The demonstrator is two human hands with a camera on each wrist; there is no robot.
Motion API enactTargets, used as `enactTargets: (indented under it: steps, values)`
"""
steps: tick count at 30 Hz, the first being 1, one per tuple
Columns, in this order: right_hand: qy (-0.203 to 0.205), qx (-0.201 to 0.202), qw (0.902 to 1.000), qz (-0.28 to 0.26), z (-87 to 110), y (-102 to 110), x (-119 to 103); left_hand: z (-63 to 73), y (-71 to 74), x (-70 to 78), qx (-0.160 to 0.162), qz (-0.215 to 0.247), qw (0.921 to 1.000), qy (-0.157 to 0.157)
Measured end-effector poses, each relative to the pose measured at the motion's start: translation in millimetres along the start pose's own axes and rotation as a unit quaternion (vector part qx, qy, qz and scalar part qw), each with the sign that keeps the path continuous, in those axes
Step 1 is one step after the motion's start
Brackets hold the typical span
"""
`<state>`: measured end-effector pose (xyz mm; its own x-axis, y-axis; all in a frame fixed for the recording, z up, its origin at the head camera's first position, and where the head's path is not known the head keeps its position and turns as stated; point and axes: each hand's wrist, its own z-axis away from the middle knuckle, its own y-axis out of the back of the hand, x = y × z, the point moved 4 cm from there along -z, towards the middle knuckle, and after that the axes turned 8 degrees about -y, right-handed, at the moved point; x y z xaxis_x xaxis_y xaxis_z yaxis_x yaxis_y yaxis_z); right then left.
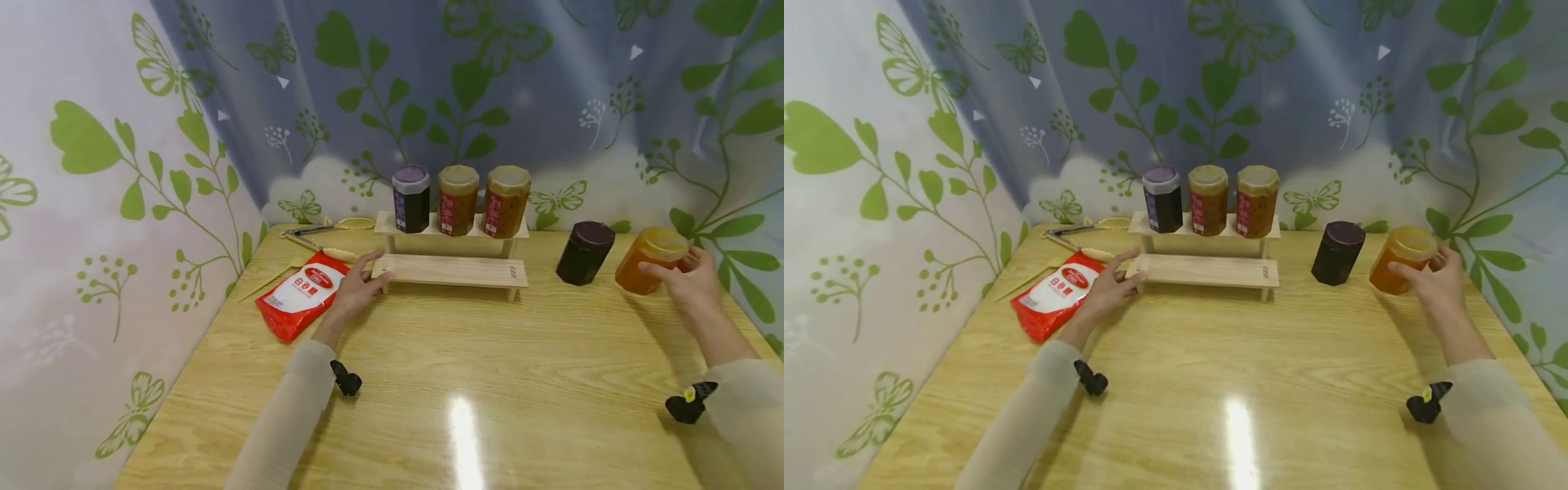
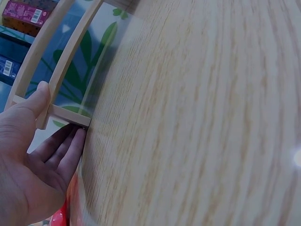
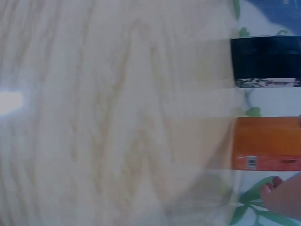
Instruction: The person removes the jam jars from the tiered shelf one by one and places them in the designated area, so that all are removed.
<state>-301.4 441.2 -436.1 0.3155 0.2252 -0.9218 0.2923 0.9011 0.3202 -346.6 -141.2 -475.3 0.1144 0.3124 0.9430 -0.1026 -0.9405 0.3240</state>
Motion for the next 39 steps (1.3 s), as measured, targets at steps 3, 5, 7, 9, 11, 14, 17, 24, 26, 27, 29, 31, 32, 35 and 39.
enactTargets:
  steps: [3, 5, 7, 9, 11, 14, 17, 24, 26, 27, 29, 31, 32, 35, 39]
  values:
    - [0.007, 0.019, 0.9997, 0.013, 9.3, 5.3, -14.0, 0.0, -0.3, -0.4, -0.002, -0.003, 1.0000, -0.001]
    - [0.014, 0.026, 0.9995, 0.010, 14.7, 7.4, -24.7, 0.1, -0.3, 0.0, -0.003, -0.006, 1.0000, -0.001]
    - [0.027, 0.025, 0.9992, 0.015, 20.3, 7.4, -35.1, 0.0, -0.1, 0.2, -0.002, -0.009, 1.0000, -0.001]
    - [0.047, 0.021, 0.9985, 0.018, 24.8, 4.7, -45.5, -0.5, -0.1, 0.1, 0.000, -0.010, 0.9999, 0.000]
    - [0.068, 0.012, 0.9974, 0.018, 29.3, -1.0, -55.8, -0.8, 0.5, -0.1, 0.002, -0.012, 0.9999, 0.001]
    - [0.101, -0.009, 0.9947, 0.013, 36.0, -13.1, -70.4, -1.2, 0.8, -0.4, 0.003, -0.012, 0.9999, 0.001]
    - [0.125, -0.048, 0.9908, -0.023, 42.5, -27.5, -84.3, -1.3, 0.6, -0.7, 0.003, -0.012, 0.9999, 0.000]
    - [0.152, -0.152, 0.9725, -0.091, 54.4, -59.8, -110.8, -1.2, 0.0, 0.4, 0.001, -0.017, 0.9999, 0.000]
    - [0.160, -0.172, 0.9678, -0.091, 56.4, -68.9, -117.5, -1.8, 0.5, 1.2, 0.003, -0.018, 0.9998, -0.001]
    - [0.162, -0.181, 0.9664, -0.085, 57.1, -73.5, -120.4, -2.2, 0.6, 1.6, 0.004, -0.018, 0.9998, -0.001]
    - [0.166, -0.190, 0.9656, -0.065, 57.5, -82.5, -125.2, -2.7, 0.9, 2.4, 0.005, -0.019, 0.9998, -0.003]
    - [0.166, -0.197, 0.9650, -0.048, 56.8, -90.9, -128.5, -2.5, 0.9, 2.7, 0.005, -0.023, 0.9997, -0.003]
    - [0.164, -0.203, 0.9642, -0.047, 56.0, -95.0, -129.7, -2.4, 0.7, 2.7, 0.004, -0.025, 0.9997, -0.002]
    - [0.153, -0.221, 0.9610, -0.066, 53.0, -107.0, -132.5, -1.6, -0.1, 2.6, 0.001, -0.025, 0.9997, -0.002]
    - [0.141, -0.230, 0.9602, -0.073, 48.1, -125.1, -134.7, 0.9, -0.4, 1.0, 0.001, -0.022, 0.9998, 0.001]
